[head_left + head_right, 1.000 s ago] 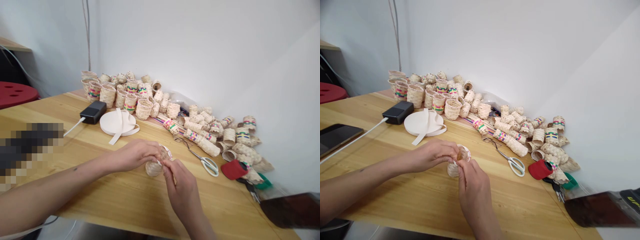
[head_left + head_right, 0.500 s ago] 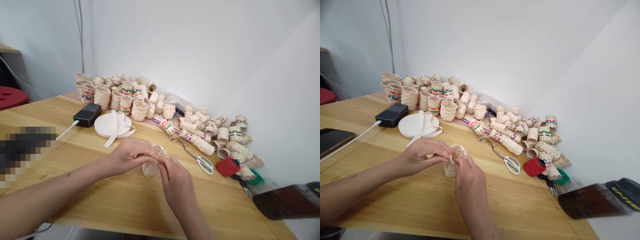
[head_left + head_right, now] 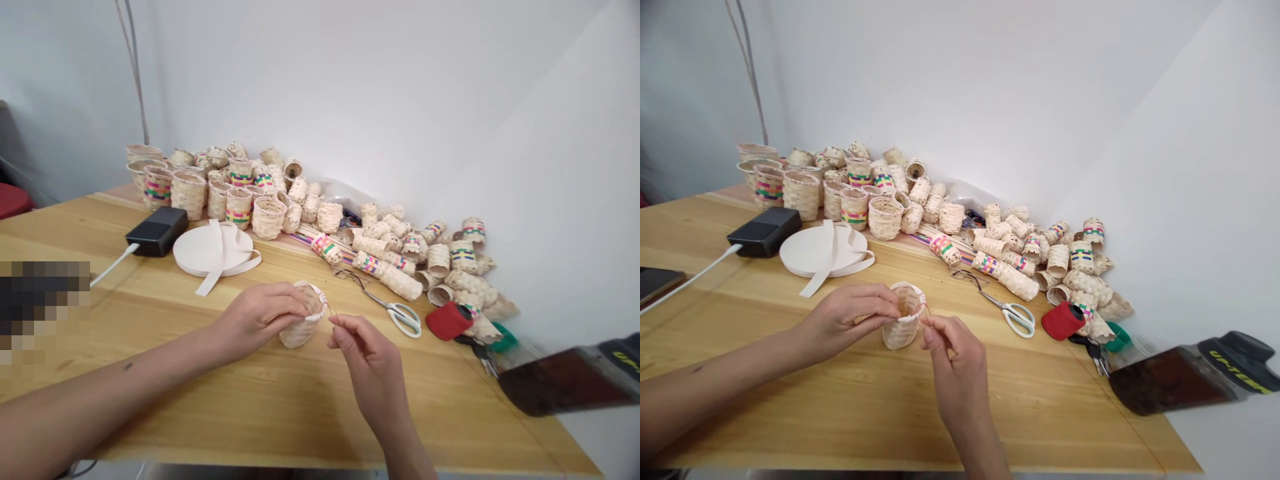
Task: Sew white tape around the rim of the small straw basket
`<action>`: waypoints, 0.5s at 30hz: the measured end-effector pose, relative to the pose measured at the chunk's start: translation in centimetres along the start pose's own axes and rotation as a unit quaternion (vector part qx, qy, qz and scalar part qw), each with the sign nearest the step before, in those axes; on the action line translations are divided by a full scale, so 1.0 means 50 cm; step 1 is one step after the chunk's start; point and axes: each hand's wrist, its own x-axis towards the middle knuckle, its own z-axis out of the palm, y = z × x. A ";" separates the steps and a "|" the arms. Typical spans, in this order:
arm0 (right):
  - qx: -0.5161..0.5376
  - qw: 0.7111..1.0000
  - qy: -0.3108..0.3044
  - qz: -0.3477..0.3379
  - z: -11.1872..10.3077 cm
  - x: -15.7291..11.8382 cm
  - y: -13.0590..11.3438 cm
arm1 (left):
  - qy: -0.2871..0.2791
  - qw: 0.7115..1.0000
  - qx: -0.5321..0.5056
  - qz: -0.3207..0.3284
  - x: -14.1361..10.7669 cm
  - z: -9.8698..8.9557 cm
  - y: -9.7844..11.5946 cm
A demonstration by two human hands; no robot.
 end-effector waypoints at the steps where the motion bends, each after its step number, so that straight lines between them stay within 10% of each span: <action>1: 0.000 1.000 -0.001 0.001 -0.001 -0.003 0.005 | 0.002 1.000 0.003 -0.002 -0.001 0.001 0.000; 15: -0.057 0.996 -0.004 -0.066 0.020 -0.009 0.016 | 0.032 0.998 0.005 -0.045 -0.006 0.008 0.001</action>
